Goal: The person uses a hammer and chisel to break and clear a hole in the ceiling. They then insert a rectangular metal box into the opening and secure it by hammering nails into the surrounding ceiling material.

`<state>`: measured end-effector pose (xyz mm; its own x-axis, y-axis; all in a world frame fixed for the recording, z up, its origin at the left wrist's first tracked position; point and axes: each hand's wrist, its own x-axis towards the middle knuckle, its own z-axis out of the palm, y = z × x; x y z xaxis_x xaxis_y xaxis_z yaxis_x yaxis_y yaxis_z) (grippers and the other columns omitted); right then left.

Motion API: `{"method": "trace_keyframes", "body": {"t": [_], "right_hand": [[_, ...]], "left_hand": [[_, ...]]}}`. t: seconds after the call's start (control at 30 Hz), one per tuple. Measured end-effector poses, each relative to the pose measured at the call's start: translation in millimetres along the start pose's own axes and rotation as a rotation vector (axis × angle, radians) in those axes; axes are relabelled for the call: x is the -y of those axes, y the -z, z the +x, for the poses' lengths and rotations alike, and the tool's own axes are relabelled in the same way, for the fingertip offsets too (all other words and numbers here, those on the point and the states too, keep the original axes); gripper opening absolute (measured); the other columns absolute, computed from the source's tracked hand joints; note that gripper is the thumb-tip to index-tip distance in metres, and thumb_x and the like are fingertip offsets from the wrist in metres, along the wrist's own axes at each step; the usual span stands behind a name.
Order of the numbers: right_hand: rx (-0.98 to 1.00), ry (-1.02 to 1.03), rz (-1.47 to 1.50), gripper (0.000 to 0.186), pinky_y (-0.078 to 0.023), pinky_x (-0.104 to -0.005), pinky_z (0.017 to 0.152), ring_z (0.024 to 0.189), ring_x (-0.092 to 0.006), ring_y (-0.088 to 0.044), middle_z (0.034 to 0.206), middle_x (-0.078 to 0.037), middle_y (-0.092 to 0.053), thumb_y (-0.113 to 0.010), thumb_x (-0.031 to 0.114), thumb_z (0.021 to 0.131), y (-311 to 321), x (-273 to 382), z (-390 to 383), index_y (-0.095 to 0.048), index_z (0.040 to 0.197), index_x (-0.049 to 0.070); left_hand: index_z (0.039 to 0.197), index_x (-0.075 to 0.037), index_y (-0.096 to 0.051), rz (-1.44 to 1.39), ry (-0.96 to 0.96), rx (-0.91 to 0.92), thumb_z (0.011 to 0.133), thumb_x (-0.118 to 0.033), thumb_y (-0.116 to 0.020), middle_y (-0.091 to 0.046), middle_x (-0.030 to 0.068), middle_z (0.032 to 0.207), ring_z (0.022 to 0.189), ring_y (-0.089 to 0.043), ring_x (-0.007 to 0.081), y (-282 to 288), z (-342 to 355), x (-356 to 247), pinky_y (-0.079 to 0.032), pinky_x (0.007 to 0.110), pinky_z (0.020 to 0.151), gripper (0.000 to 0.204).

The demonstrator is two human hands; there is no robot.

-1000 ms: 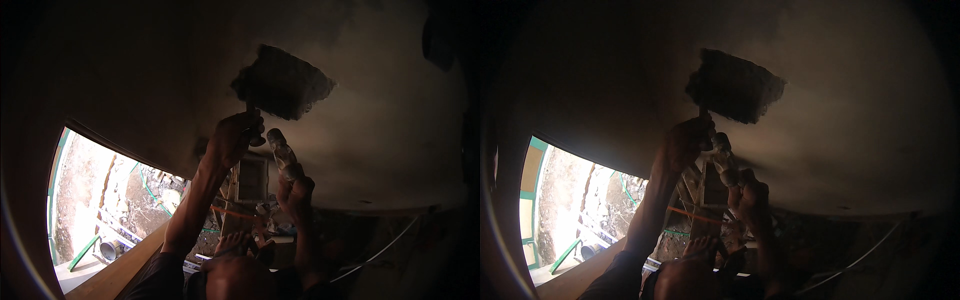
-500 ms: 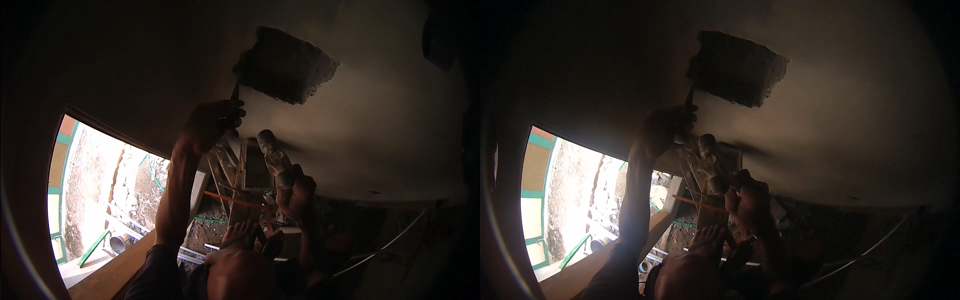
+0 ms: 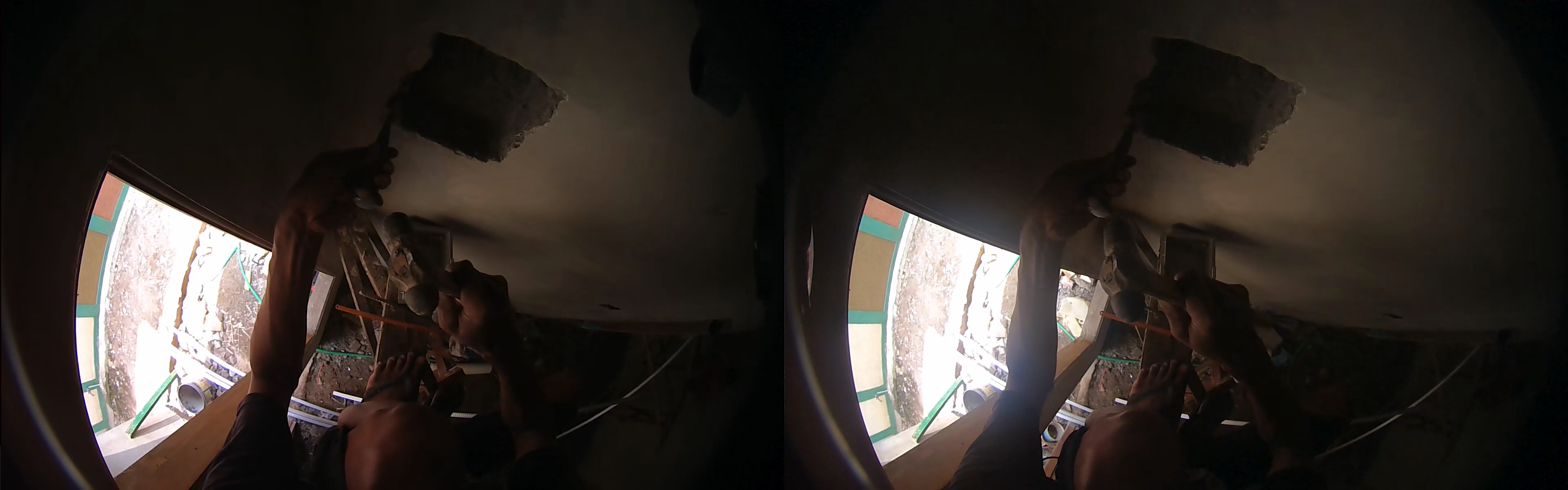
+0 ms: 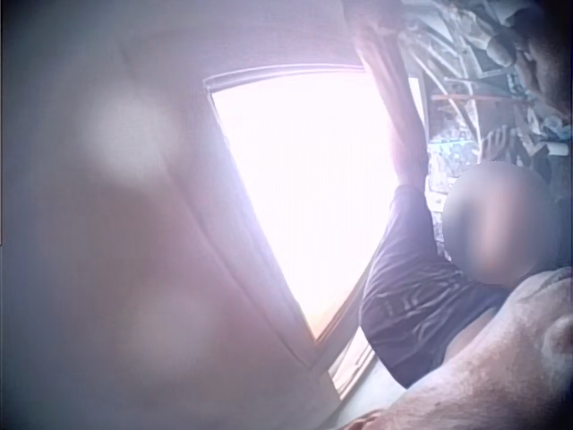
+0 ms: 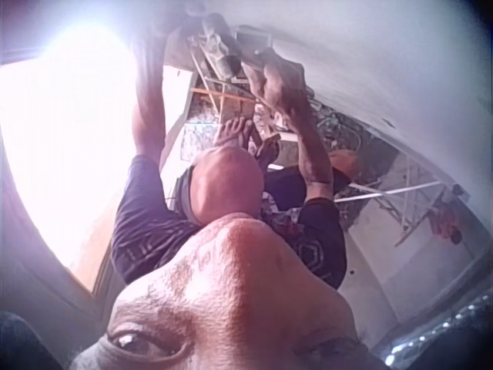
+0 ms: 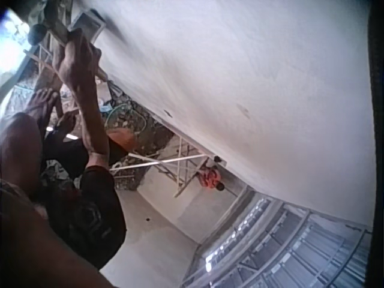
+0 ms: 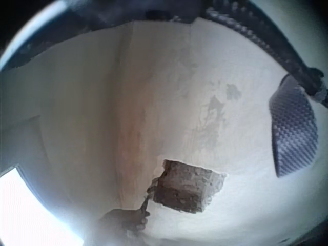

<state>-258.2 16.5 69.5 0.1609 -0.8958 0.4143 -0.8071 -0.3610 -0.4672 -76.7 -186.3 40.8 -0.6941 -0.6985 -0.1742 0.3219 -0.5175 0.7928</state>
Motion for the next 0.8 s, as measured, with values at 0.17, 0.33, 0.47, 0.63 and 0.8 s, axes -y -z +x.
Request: {"method": "trace_keyframes", "body": {"t": [0.17, 0.33, 0.47, 0.63, 0.8], "right_hand": [[0.004, -0.026, 0.067, 0.014, -0.049, -0.0351, 0.047, 0.052, -0.0279, -0.062, 0.067, -0.013, -0.057, -0.061, 0.001, 0.078, -0.6, 7.0, 4.1, -0.056, 0.091, 0.001], [0.016, -0.021, -0.008, 0.014, -0.049, -0.0361, 0.048, 0.055, -0.0281, -0.062, 0.069, -0.012, -0.057, -0.063, 0.001, 0.077, -2.7, 5.4, 2.1, -0.056, 0.09, 0.001], [0.043, -0.04, 0.018, 0.017, -0.05, -0.0366, 0.049, 0.056, -0.029, -0.062, 0.07, -0.012, -0.058, -0.066, 0.002, 0.076, -3.5, 5.6, 1.8, -0.057, 0.091, 0.002], [-0.035, 0.035, 0.058, 0.018, -0.05, -0.0365, 0.049, 0.056, -0.0297, -0.062, 0.07, -0.012, -0.058, -0.068, 0.004, 0.077, -9.0, 6.6, 7.1, -0.058, 0.092, 0.002], [-0.029, 0.049, -0.001, 0.021, -0.05, -0.0362, 0.049, 0.055, -0.0301, -0.062, 0.066, -0.013, -0.058, -0.069, 0.005, 0.077, -8.8, 8.9, 9.4, -0.058, 0.093, 0.001]], "left_hand": [[0.112, 0.007, -0.059, 0.047, 0.016, -0.05, 0.094, -0.023, -0.058, -0.064, 0.0063, 0.086, 0.074, -0.062, 0.0111, -3.2, -4.0, -4.8, -0.051, 0.024, 0.059, 0.035], [0.113, 0.007, -0.059, 0.103, -0.012, -0.076, 0.094, -0.024, -0.058, -0.064, 0.0063, 0.085, 0.072, -0.061, 0.0113, -12.6, -5.2, -4.2, -0.051, 0.023, 0.059, 0.037], [0.113, 0.007, -0.059, 0.109, -0.011, -0.086, 0.094, -0.025, -0.058, -0.063, 0.0061, 0.084, 0.071, -0.061, 0.0112, -12.8, -3.8, -3.6, -0.051, 0.024, 0.058, 0.037], [0.113, 0.007, -0.059, 0.117, 0.017, -0.122, 0.094, -0.024, -0.058, -0.063, 0.0062, 0.083, 0.068, -0.06, 0.0108, -8.6, -5.0, -5.4, -0.051, 0.023, 0.056, 0.037], [0.113, 0.008, -0.057, -0.032, 0.011, -0.036, 0.095, -0.021, -0.057, -0.063, 0.0068, 0.084, 0.067, -0.059, 0.0103, -7.8, -5.1, -4.2, -0.05, 0.022, 0.055, 0.035]]}}
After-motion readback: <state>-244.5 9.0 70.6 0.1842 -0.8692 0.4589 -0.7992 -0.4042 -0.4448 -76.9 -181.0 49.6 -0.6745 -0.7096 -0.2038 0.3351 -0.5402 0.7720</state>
